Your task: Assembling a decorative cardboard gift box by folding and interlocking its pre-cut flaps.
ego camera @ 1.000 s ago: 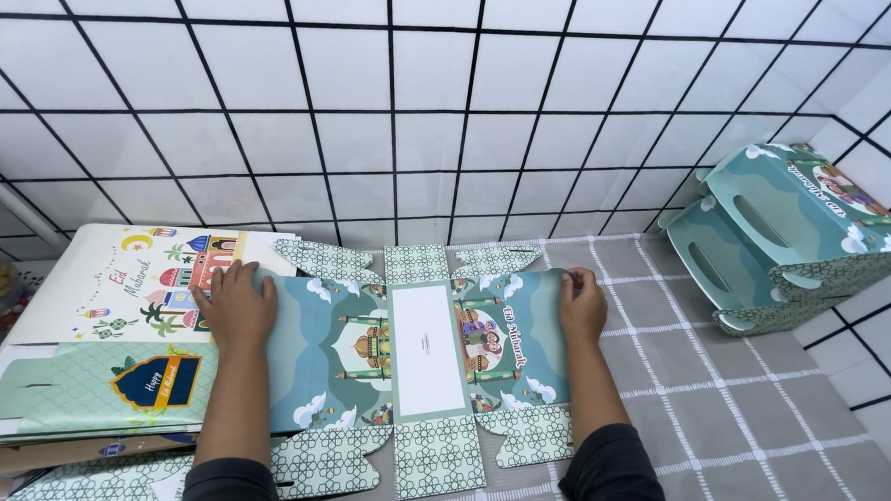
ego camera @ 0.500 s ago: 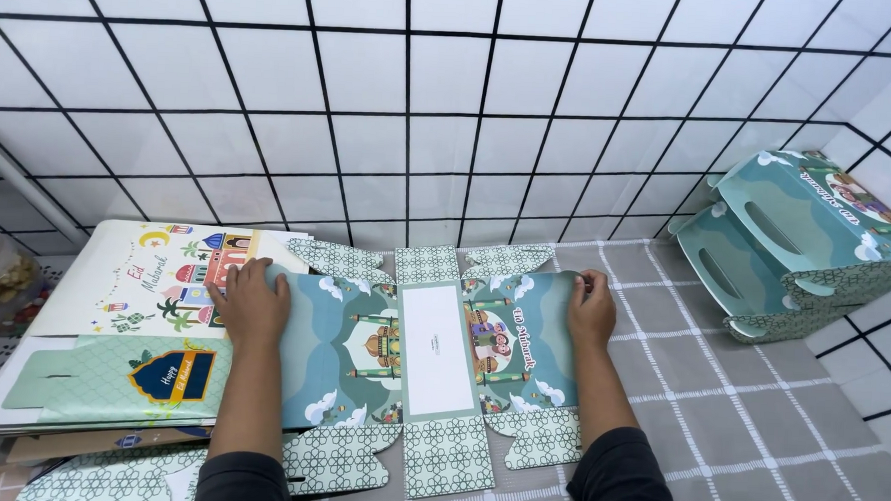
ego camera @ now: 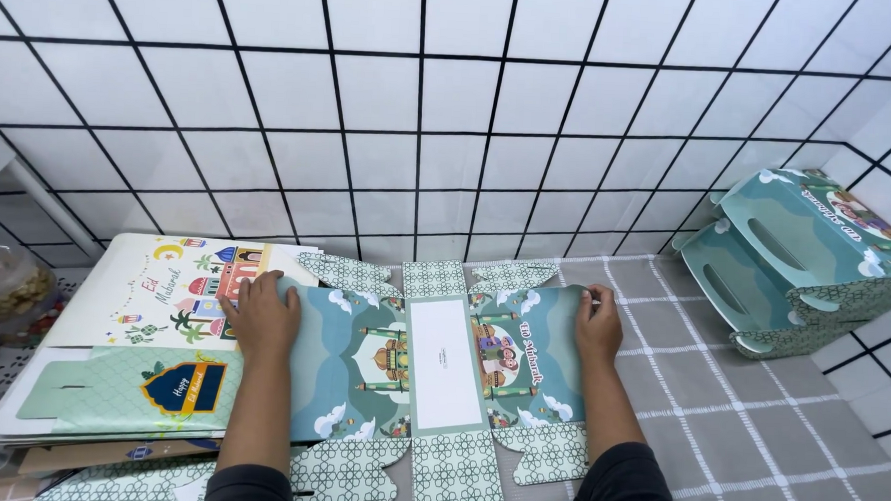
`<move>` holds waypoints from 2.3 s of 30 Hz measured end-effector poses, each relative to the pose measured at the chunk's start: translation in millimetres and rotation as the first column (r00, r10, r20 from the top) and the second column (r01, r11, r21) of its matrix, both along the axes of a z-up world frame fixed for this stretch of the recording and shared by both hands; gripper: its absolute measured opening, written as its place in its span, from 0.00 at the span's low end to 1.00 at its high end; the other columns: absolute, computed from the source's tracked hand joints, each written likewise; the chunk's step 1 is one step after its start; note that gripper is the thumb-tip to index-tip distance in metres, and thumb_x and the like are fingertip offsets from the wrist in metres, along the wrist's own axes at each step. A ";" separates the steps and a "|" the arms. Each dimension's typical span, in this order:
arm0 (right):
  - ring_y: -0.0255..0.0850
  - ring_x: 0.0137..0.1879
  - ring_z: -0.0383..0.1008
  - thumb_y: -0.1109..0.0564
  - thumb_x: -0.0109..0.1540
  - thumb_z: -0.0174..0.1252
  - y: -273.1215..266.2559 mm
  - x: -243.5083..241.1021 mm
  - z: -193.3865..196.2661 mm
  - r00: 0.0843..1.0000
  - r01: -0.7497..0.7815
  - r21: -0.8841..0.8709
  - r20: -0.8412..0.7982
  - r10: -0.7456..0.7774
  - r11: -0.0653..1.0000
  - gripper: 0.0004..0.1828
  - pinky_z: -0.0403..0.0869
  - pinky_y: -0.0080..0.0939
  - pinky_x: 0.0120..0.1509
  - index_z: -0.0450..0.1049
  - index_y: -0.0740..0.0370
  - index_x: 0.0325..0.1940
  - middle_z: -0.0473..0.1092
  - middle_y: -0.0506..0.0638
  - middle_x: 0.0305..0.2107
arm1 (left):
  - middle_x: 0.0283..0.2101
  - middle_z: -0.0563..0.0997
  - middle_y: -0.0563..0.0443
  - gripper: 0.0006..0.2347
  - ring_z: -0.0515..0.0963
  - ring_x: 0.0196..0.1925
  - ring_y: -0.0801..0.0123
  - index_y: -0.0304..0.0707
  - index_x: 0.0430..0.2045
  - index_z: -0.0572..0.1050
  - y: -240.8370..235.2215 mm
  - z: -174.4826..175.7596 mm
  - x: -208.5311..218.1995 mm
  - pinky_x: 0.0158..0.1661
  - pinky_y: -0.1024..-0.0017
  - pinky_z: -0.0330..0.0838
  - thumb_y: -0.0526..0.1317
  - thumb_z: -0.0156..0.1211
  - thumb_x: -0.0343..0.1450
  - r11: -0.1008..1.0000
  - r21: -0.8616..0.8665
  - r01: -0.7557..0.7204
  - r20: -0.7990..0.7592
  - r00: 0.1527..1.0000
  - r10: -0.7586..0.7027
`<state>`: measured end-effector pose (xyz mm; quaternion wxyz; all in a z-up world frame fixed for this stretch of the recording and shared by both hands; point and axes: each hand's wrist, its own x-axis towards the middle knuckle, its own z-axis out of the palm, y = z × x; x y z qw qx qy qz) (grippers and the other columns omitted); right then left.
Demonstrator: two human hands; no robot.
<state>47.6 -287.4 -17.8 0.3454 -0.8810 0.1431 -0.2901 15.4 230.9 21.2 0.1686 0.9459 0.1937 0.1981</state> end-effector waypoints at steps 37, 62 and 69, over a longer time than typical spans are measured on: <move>0.41 0.41 0.71 0.42 0.66 0.65 -29.6 22.5 -36.0 0.992 -0.108 0.288 0.088 0.086 0.952 0.17 0.72 0.48 0.49 0.71 0.56 0.44 0.74 0.50 0.32 | 0.58 0.78 0.44 0.14 0.73 0.65 0.53 0.50 0.58 0.74 7.0 10.2 -13.6 0.72 0.44 0.42 0.39 0.56 0.78 0.966 -0.230 0.115 0.232 0.971 -0.060; 0.41 0.34 0.77 0.51 0.62 0.67 -74.5 8.0 1.6 0.903 -0.239 0.721 -0.081 0.422 0.650 0.19 0.77 0.40 0.38 0.76 0.59 0.54 0.77 0.54 0.35 | 0.51 0.82 0.27 0.32 0.77 0.59 0.38 0.37 0.68 0.65 29.5 99.6 -91.0 0.58 0.48 0.68 0.32 0.68 0.66 0.721 -0.667 0.187 -0.035 0.959 -0.281; 0.42 0.57 0.72 0.51 0.59 0.61 -54.8 -18.9 68.6 0.872 -0.059 0.712 -0.304 0.382 0.700 0.36 0.71 0.39 0.60 0.65 0.64 0.70 0.72 0.51 0.56 | 0.43 0.84 0.50 0.17 0.79 0.49 0.67 0.38 0.50 0.81 33.0 110.1 -92.1 0.53 0.71 0.67 0.39 0.68 0.67 0.693 -0.721 0.003 -0.137 0.980 -0.147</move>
